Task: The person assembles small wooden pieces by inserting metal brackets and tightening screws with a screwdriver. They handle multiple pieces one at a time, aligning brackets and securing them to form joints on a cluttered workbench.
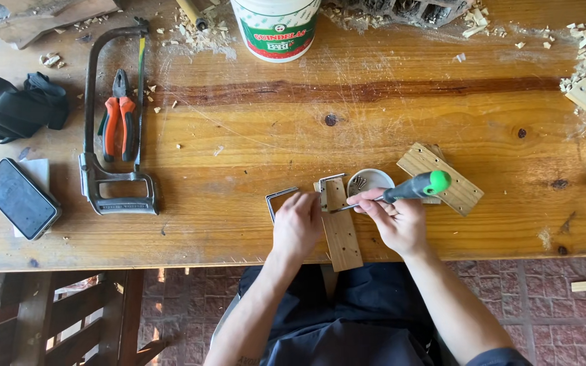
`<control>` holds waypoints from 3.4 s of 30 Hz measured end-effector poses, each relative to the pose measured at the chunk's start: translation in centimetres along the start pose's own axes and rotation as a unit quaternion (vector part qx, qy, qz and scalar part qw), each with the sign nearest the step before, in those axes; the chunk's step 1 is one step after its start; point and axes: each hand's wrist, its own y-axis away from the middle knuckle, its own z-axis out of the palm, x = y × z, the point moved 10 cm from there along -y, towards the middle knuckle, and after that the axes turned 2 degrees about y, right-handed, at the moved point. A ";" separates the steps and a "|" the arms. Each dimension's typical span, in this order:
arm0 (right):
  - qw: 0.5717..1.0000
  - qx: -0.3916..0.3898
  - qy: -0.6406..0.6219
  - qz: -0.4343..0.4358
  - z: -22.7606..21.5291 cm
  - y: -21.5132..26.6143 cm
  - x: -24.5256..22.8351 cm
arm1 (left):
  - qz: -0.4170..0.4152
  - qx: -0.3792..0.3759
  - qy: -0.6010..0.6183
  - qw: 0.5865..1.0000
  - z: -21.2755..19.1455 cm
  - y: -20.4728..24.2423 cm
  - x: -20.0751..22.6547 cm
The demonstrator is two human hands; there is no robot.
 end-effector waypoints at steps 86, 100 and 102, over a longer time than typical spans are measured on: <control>0.992 -0.010 0.119 -0.052 0.1 -3.9 0.5 | 0.048 0.046 -0.092 0.994 2.0 -1.3 -0.1; 0.984 -0.029 0.159 -0.078 1.3 -4.3 -0.5 | 0.032 0.022 -0.085 0.996 1.9 -1.5 -0.1; 0.983 -0.029 0.169 -0.065 1.1 -4.1 -0.5 | 0.023 0.009 -0.087 0.996 2.0 -1.4 -0.3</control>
